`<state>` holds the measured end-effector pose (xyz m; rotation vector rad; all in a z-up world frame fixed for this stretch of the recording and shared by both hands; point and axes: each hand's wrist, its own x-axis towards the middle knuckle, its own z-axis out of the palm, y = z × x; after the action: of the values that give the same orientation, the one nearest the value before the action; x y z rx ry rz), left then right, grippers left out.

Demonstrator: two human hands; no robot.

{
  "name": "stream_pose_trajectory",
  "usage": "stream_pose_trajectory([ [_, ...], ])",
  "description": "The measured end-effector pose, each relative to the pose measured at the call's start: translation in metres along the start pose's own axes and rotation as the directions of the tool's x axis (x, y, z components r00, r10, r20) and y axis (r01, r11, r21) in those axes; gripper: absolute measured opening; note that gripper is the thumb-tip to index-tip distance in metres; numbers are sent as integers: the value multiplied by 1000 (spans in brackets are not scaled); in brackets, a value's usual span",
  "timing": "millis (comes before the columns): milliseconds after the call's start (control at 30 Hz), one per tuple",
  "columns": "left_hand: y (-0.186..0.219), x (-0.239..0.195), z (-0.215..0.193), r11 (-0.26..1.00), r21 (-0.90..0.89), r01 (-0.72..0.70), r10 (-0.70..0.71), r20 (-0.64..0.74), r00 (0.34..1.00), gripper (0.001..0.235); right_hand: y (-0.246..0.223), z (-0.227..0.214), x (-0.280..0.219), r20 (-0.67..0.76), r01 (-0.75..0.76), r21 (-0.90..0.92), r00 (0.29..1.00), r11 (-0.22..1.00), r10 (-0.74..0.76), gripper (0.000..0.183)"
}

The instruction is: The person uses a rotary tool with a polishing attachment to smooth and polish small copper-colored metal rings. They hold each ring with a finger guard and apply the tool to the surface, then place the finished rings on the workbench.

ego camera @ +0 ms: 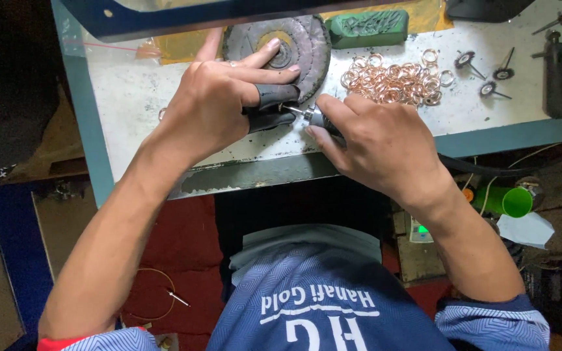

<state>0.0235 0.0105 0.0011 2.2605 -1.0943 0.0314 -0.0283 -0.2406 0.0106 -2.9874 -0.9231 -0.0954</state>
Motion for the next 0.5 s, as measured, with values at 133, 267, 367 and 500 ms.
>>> stream_pose_trajectory([
  [133, 0, 0, 0, 1000, -15, 22, -22, -6, 1000, 42, 0, -2, 2, 51, -12, 57, 999, 998, 9, 43],
  [267, 1, 0, -1, 999, -16, 33, -33, -1, 999, 41, 1, -1, 2, 46, -1, 44, 999, 999, -1, 42],
  [367, 1, 0, -1, 999, -18, 40, -40, 7, 999, 40, 2, -2, 2, 44, 8, 48, 999, 999, -10, 41],
  [500, 0, -1, -1, 1000, 11, 29, -29, 8, 1000, 41, 3, -1, 2, 57, 7, 88, 998, 996, -12, 42],
])
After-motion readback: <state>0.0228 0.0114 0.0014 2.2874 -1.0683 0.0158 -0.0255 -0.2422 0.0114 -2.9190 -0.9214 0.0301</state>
